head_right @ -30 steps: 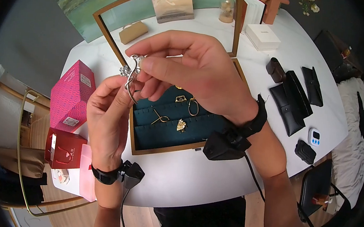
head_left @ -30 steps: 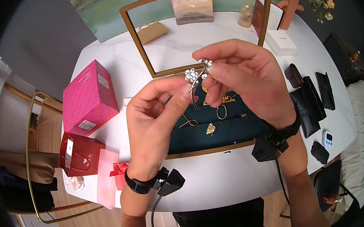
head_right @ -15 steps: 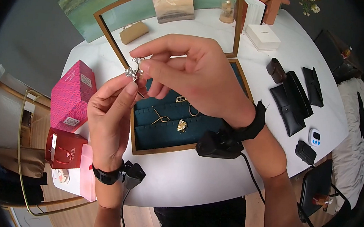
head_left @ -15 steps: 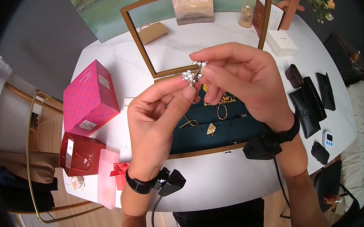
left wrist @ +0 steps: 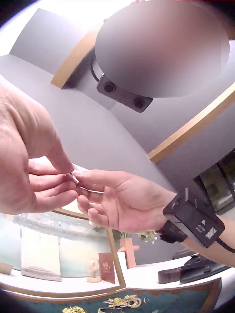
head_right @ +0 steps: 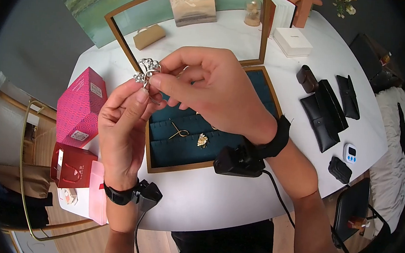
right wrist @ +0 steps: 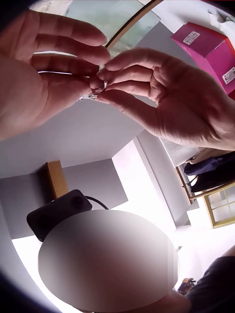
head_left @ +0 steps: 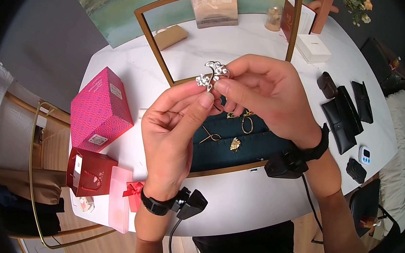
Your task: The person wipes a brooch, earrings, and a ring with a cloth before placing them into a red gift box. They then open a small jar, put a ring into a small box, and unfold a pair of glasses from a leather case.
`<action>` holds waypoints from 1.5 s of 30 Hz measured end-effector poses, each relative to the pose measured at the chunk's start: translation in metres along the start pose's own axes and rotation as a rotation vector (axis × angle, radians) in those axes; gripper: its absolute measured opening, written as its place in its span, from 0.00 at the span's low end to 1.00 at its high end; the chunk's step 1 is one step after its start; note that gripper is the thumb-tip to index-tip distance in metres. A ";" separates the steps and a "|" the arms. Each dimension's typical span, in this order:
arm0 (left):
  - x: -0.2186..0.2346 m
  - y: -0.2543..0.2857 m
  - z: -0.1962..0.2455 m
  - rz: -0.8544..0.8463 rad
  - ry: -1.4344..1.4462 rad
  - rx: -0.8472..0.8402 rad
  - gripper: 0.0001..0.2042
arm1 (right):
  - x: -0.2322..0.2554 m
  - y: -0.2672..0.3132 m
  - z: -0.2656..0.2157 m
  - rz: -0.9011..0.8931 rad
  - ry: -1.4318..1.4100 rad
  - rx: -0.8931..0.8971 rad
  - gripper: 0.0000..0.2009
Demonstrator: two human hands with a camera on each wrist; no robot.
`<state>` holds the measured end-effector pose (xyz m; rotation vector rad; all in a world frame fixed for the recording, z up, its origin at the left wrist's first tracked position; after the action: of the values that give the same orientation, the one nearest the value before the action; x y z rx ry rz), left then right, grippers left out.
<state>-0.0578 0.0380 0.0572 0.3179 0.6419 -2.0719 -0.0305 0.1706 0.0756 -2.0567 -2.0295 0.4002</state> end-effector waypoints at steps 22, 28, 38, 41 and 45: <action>-0.002 -0.001 0.004 0.019 -0.241 -0.022 0.16 | -0.004 0.010 -0.037 0.122 0.418 0.427 0.02; -0.005 0.000 0.003 -0.030 -0.121 -0.001 0.20 | -0.001 0.011 -0.042 0.170 0.383 0.492 0.02; -0.004 -0.001 0.008 0.041 -0.156 -0.056 0.18 | -0.002 0.010 -0.036 0.163 0.298 0.464 0.03; -0.005 0.000 0.008 -0.011 -0.224 -0.085 0.18 | -0.004 0.010 -0.033 0.159 0.264 0.405 0.02; -0.006 0.000 0.011 0.002 -0.238 -0.103 0.17 | 0.000 0.007 -0.018 0.179 0.142 0.276 0.03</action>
<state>-0.0542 0.0355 0.0690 0.0115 0.5997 -2.0270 -0.0177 0.1709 0.0902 -2.0363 -1.6159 0.5174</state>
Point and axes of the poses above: each hand's wrist, its own y-axis away from the middle knuckle, its own x-axis out of the back of the hand, z = x × y, the point moved 10 cm from there along -y, towards the middle knuckle, and after that the axes turned 1 degree about x, right-handed, at the moved point
